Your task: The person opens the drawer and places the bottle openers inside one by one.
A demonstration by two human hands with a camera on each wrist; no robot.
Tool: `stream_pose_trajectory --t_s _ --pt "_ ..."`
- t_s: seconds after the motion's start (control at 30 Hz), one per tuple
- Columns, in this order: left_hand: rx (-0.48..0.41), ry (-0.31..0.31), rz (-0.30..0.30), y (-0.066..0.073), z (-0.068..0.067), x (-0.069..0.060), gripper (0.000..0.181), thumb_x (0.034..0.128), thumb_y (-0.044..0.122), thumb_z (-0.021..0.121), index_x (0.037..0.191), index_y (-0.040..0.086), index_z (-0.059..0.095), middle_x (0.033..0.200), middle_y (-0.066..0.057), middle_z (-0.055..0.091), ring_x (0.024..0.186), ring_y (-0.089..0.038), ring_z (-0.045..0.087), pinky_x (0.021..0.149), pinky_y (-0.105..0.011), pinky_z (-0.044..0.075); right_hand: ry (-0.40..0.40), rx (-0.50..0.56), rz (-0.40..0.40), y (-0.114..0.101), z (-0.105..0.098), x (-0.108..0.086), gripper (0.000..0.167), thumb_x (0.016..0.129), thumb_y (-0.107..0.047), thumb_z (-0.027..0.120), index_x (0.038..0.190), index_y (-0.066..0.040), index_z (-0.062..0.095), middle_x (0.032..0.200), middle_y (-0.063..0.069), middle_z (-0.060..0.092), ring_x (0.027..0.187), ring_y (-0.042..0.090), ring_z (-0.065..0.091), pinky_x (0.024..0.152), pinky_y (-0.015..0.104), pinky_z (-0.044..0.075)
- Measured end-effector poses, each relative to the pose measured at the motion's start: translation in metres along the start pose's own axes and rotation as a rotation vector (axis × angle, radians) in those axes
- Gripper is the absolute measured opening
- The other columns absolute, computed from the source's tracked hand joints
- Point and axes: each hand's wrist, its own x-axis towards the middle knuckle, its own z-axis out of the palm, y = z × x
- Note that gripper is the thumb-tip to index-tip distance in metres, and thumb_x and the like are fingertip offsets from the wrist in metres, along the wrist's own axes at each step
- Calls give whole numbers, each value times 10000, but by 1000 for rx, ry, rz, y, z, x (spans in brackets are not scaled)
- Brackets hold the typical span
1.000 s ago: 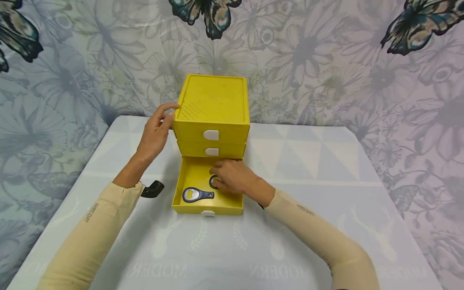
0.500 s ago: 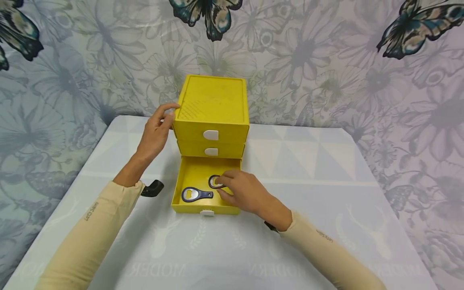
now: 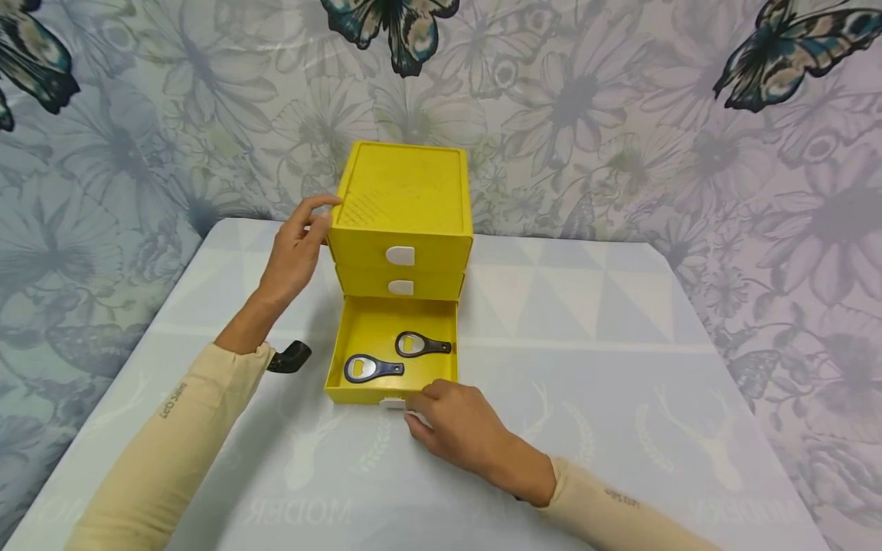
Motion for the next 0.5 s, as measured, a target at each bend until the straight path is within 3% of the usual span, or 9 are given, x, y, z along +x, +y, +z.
stream_pose_trajectory --t_s 0.17,0.37,0.5 --pt "6 0 -1 0 0 0 428 1063 475 371 1436 310 501 1278 -148 601 907 -295 590 698 -387 444 -25 -7 64 -6 13 -4 57 844 -157 790 823 -165 737 715 -93 661 614 45 566 573 236 505" --pt "6 -5 -2 0 -1 0 425 1065 471 371 1437 314 502 1280 -151 597 893 -294 591 688 -383 435 -46 -44 158 -8 20 0 320 864 -133 755 638 -195 538 544 -102 383 502 39 380 478 209 375" --pt "-1 -7 0 1 -1 0 417 1065 463 375 1434 317 504 1279 -149 595 893 -304 595 693 -383 437 -62 -67 180 -9 22 5 308 882 -157 747 640 -193 560 538 -102 434 485 45 394 470 219 384"
